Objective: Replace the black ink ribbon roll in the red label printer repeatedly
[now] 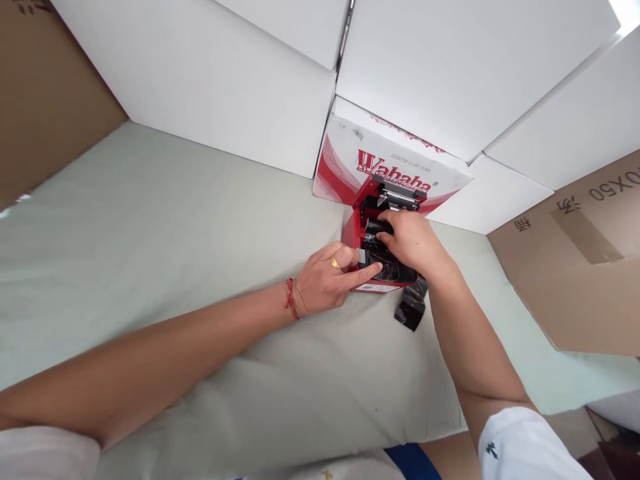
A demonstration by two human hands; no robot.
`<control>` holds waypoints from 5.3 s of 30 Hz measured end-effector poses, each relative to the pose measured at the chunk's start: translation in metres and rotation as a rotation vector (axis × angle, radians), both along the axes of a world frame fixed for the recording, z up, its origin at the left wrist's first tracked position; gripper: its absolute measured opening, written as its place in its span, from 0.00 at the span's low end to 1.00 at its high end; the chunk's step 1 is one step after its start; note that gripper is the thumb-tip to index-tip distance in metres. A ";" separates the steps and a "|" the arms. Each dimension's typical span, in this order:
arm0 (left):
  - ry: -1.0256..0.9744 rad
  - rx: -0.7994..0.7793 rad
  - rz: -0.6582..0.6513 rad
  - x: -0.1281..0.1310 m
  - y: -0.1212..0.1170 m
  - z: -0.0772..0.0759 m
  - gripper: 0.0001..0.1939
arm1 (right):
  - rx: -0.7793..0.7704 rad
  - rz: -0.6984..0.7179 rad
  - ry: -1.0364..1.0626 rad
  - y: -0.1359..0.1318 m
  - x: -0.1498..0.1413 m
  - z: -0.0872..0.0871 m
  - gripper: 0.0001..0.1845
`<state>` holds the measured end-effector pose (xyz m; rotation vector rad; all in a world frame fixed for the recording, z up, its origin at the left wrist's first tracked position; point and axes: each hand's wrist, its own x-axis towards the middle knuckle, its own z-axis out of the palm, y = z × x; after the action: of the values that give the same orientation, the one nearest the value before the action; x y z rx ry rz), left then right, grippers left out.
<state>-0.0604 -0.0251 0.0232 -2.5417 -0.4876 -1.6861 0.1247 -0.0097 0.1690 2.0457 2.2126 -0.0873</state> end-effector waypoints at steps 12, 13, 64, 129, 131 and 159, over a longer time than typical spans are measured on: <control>-0.001 -0.005 0.019 -0.003 0.004 -0.008 0.34 | 0.326 0.053 0.546 -0.018 0.025 -0.011 0.15; -0.002 -0.006 0.011 -0.003 0.004 -0.009 0.34 | 0.451 0.066 0.585 -0.022 0.028 -0.007 0.16; -0.029 -0.186 -0.148 -0.006 0.020 -0.010 0.28 | -0.016 0.519 0.223 -0.065 0.055 0.026 0.29; -0.026 -0.574 -0.090 -0.006 0.009 0.001 0.23 | 0.677 -0.648 0.649 -0.215 0.190 -0.065 0.22; -0.020 -0.571 -0.091 -0.006 0.009 0.000 0.23 | 0.374 -0.427 0.571 -0.241 0.186 -0.066 0.20; -0.016 -0.512 0.004 -0.004 0.008 -0.006 0.27 | -0.090 -0.011 0.429 -0.073 0.090 0.063 0.19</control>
<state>-0.0642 -0.0167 0.0174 -2.8476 -1.0451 -1.7649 0.2150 -0.0823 0.2320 2.1488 2.3706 -0.6730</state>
